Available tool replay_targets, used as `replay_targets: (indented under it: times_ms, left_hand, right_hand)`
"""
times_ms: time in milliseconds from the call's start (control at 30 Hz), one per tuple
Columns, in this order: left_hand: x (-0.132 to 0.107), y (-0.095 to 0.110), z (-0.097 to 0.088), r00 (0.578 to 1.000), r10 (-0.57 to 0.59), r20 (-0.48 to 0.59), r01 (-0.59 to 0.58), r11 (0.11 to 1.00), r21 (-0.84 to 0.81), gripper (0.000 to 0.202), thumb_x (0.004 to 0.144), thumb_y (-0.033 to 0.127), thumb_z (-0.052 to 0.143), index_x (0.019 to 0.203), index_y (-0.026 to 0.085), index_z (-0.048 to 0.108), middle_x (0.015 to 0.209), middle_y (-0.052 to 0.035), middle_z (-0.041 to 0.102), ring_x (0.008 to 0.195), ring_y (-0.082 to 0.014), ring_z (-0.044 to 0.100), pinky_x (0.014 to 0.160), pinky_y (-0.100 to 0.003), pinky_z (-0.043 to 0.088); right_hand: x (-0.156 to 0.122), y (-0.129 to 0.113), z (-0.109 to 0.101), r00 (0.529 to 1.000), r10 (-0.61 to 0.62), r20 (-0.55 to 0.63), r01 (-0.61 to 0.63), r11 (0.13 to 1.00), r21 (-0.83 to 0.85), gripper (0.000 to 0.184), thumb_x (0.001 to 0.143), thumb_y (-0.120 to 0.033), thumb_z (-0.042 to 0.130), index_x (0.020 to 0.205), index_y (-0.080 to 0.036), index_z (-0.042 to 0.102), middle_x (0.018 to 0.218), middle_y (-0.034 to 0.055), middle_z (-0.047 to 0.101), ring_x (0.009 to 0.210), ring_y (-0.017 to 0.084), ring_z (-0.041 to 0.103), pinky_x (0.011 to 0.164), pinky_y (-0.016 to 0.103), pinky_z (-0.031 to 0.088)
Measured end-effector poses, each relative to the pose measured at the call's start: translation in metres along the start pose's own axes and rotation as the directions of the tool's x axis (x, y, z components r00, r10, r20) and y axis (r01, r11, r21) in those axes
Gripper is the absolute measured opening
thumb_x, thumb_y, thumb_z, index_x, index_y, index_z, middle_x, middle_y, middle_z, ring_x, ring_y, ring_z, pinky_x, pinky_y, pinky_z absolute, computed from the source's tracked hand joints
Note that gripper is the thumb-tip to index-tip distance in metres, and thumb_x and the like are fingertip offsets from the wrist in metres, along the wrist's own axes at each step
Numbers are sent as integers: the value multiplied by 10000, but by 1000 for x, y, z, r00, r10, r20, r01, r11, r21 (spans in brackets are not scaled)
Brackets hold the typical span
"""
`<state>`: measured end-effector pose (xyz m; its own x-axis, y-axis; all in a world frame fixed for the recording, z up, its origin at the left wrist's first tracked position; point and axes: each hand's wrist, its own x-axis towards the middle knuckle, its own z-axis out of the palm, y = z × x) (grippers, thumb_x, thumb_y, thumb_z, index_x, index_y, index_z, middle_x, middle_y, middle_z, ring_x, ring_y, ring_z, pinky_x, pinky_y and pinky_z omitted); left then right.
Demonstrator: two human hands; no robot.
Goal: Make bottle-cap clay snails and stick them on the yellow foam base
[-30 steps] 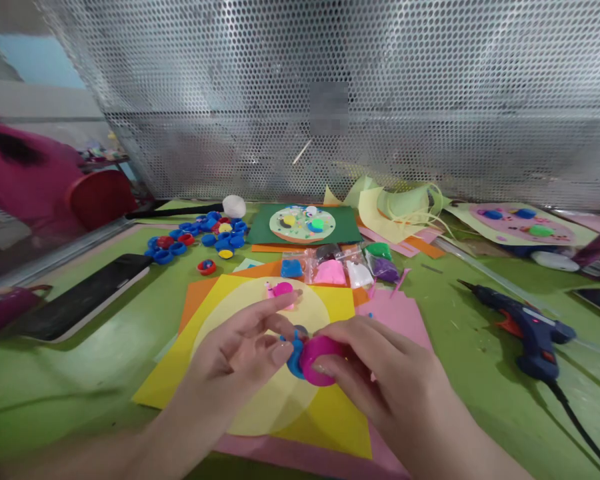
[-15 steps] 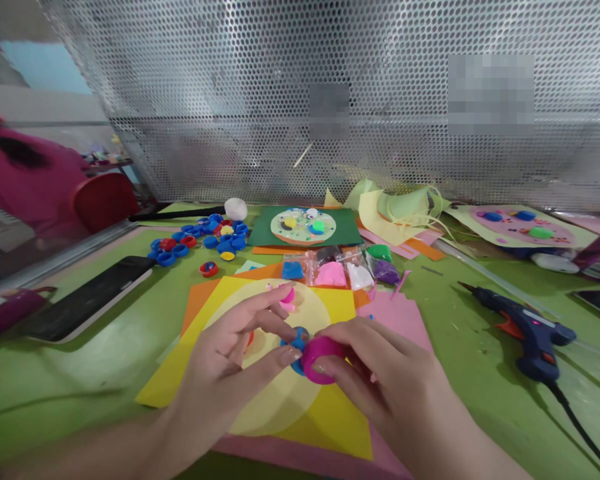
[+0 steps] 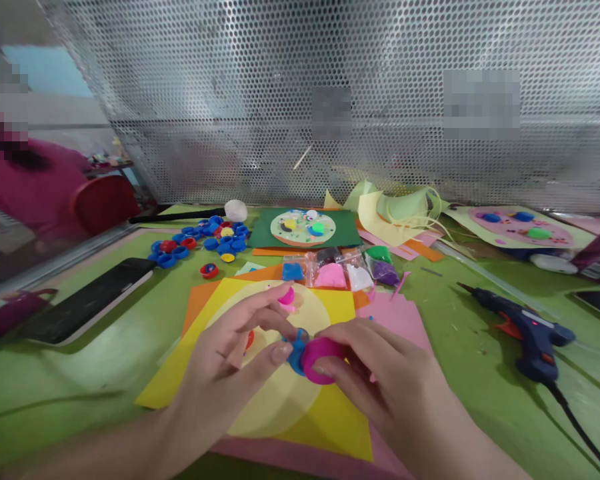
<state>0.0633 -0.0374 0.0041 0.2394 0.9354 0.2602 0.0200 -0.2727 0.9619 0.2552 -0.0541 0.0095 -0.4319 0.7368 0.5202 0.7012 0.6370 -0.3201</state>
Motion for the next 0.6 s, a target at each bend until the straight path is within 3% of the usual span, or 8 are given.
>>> replay_targets:
  times_ms: [133,333,600]
  left_hand:
    - [1,0,-1,1000,-21,-8,21,1000,8,409,774,288,648,1147,358,497,856,67,666,888,-135,585,849,-297,351]
    - [4,3,0,994,-103,-29,103,995,3,371,732,256,673,1079,298,548,739,62,649,806,-143,582,870,-333,358]
    - [5,4,1,985,-168,-28,167,985,-30,337,748,281,631,1080,261,576,777,11,651,811,-188,609,825,-376,413]
  right_hand:
    - [-2,0,0,999,-8,35,6,999,51,85,926,-321,421,967,-274,479,773,-52,638,600,71,611,490,110,461]
    - [1,-4,2,998,4,63,-14,988,156,63,917,-268,451,943,-248,504,761,-49,620,588,56,578,527,108,453]
    - [2,-6,2,997,23,70,-36,980,195,78,905,-257,466,916,-232,539,782,-33,636,596,71,586,520,130,456]
